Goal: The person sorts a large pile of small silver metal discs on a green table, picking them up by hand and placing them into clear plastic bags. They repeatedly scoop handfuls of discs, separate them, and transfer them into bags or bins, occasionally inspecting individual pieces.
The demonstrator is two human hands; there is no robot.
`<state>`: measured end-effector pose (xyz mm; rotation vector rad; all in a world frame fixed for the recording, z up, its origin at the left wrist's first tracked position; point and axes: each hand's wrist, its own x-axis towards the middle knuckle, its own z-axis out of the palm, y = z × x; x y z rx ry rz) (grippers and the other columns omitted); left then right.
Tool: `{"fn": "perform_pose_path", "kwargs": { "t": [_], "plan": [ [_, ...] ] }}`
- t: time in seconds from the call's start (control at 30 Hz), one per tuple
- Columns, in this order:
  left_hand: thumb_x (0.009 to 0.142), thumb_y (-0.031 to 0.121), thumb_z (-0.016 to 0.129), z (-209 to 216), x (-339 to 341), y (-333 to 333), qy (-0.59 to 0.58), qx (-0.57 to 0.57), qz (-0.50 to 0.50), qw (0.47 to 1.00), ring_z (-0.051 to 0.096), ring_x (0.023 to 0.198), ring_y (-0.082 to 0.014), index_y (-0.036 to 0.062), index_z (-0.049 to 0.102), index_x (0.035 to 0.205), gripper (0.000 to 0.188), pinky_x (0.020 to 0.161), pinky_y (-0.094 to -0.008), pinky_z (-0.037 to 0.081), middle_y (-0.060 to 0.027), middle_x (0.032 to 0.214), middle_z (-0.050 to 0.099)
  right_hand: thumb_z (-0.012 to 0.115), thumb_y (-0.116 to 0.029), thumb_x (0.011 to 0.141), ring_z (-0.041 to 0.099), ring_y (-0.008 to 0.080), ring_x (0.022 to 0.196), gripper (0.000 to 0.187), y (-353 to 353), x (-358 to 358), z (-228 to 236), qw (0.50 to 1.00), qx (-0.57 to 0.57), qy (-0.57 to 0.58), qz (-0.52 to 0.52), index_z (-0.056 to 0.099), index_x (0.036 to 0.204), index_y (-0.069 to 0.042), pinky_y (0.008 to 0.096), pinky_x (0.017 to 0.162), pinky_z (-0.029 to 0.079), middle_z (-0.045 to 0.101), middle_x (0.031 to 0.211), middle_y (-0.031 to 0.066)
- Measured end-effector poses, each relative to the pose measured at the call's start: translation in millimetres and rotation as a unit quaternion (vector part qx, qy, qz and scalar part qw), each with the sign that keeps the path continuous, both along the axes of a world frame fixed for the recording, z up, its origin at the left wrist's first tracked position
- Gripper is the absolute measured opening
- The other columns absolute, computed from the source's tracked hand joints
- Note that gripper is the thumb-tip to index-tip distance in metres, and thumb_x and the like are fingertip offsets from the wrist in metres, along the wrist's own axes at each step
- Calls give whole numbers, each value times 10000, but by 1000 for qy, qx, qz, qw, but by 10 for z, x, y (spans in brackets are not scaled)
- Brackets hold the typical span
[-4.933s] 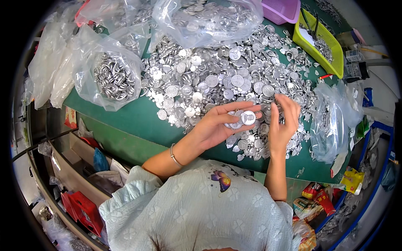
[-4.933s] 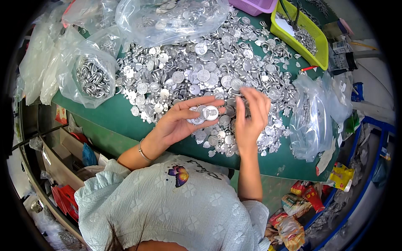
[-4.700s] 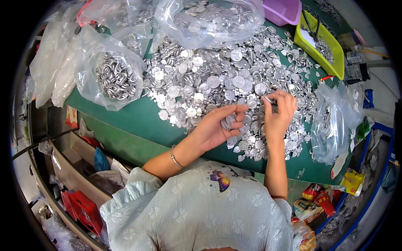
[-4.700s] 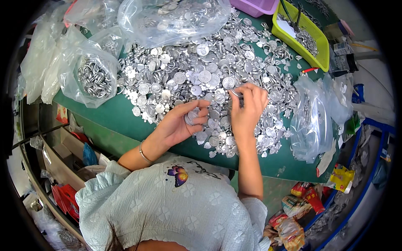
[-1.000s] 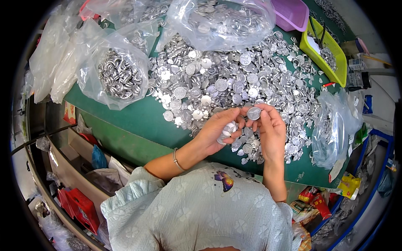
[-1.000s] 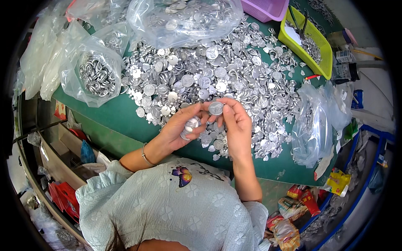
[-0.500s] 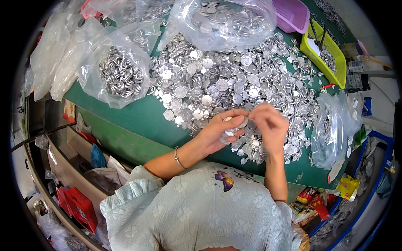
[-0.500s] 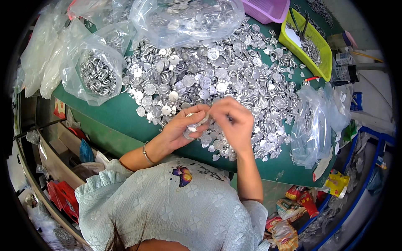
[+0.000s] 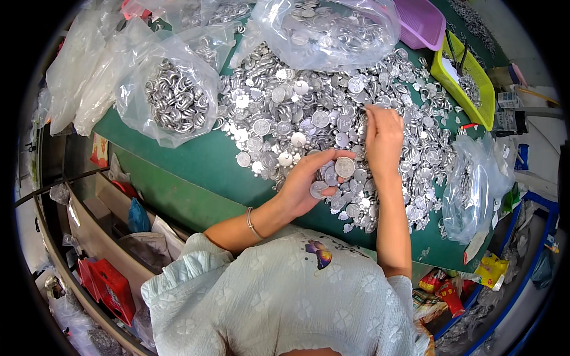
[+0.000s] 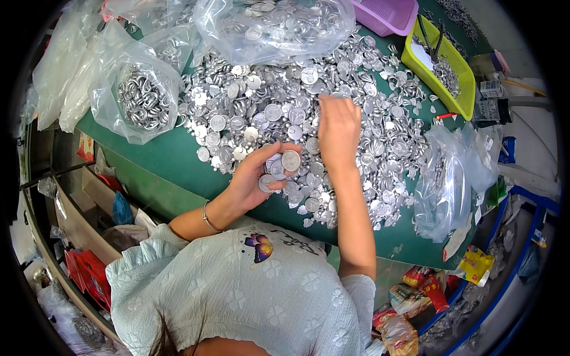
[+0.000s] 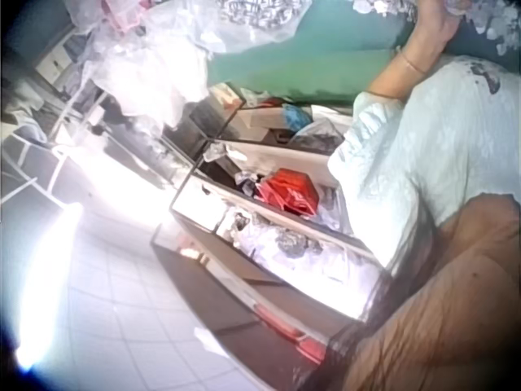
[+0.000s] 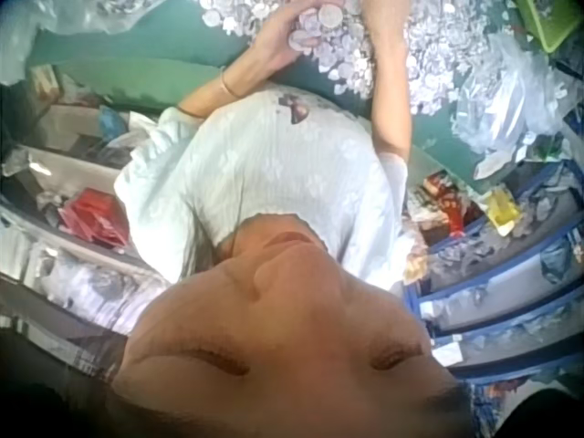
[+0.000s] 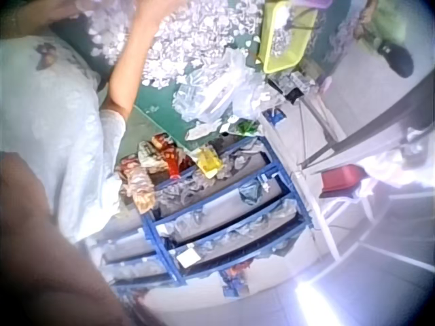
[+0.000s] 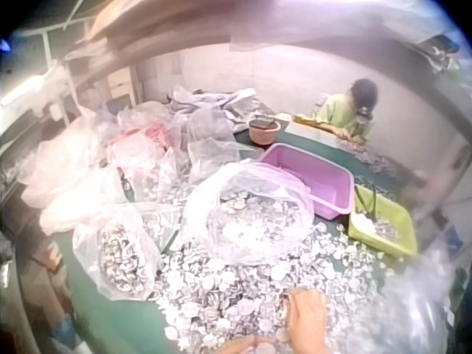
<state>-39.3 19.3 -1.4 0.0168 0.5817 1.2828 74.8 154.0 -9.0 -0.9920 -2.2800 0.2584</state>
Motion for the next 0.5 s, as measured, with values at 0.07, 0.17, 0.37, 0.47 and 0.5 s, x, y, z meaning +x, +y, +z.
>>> {"fn": "perform_pose_path", "kwargs": {
  "t": [0.07, 0.17, 0.37, 0.47, 0.5],
  "plan": [
    [928, 271, 414, 37, 3, 12, 16, -4, 3, 1000, 477, 687, -92, -19, 558, 1055, 348, 438, -192, 308, -47, 799, 547, 577, -33, 807, 569, 198, 693, 107, -21, 19, 45, 996, -33, 77, -40, 617, 898, 7, 292, 607, 419, 625, 809, 73],
    [925, 261, 430, -15, 8, 9, 6, -7, 12, 1000, 474, 672, -103, 10, 578, 959, 293, 439, -200, 305, -36, 768, 535, 556, -59, 856, 564, 127, 624, 115, -193, 52, 253, 877, -344, 328, -73, 611, 921, 19, 224, 541, 415, 616, 762, 47],
    [903, 246, 479, -76, 25, 10, -62, 2, 14, 998, 510, 697, -131, 45, 569, 873, 222, 452, -197, 334, -38, 762, 531, 566, -73, 858, 578, 120, 594, 161, -433, 261, 317, 676, -602, 425, -6, 594, 968, 42, 209, 550, 438, 621, 751, 76],
    [882, 214, 516, -22, 25, 21, -15, -13, 7, 1000, 527, 714, -130, 41, 570, 921, 185, 458, -200, 355, -35, 778, 535, 555, -95, 867, 598, 137, 613, 174, -526, 273, 314, 677, -607, 416, 2, 577, 989, 28, 240, 559, 469, 631, 759, 88],
    [873, 199, 530, -15, 25, 21, 11, -16, 4, 1000, 533, 720, -130, 39, 570, 943, 178, 459, -201, 362, -33, 784, 536, 552, -89, 867, 602, 142, 618, 170, -543, 271, 310, 687, -598, 414, 7, 575, 986, 29, 243, 565, 475, 631, 762, 92]
  ]
}}
